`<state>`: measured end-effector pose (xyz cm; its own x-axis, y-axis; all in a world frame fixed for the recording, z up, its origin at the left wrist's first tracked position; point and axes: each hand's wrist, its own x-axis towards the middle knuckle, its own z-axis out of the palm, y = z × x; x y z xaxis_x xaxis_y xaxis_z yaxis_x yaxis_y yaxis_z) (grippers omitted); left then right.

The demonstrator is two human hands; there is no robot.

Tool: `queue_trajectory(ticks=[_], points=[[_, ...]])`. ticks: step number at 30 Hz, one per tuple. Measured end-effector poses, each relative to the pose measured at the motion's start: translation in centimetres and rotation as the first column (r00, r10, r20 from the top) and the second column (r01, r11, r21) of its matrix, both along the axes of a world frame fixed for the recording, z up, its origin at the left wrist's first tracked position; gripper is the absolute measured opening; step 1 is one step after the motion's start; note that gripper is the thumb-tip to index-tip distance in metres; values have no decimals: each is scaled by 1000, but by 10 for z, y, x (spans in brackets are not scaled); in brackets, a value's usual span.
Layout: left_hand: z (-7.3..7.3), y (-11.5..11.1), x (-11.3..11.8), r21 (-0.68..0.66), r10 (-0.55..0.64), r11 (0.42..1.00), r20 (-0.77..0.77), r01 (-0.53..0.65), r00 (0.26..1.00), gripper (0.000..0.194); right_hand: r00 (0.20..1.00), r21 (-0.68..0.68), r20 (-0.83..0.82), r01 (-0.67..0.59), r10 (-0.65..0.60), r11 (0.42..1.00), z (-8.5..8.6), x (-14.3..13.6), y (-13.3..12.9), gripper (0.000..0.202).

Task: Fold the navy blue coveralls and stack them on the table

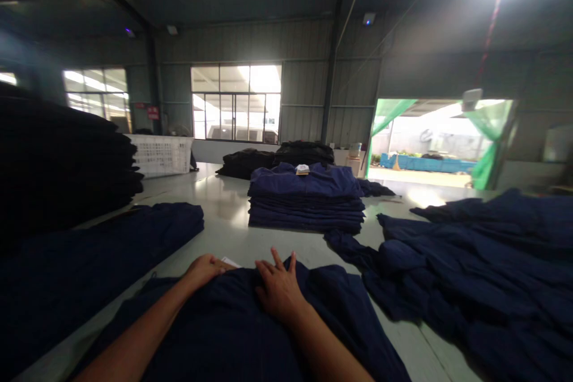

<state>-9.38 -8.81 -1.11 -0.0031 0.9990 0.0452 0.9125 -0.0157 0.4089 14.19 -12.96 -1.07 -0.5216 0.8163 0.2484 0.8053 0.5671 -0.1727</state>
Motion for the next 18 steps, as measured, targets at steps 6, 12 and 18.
queue_trajectory(ticks=[6, 12, 18], points=[[17, -12, 10, 299, 36, 950, 199, -96, 979, 8, 964, -35, -265, -36, 26, 999, 8, -3, -4, 29], [50, -43, 45, 670, -315, 715, 58, 197, 947, 17, 873, 120, -486, 106, -35, 987, 2, -2, 1, 52], [63, -68, 72, 296, -545, 838, 414, 458, 730, 10, 908, 177, -418, 93, -10, 980, -3, 3, 6, 33]])
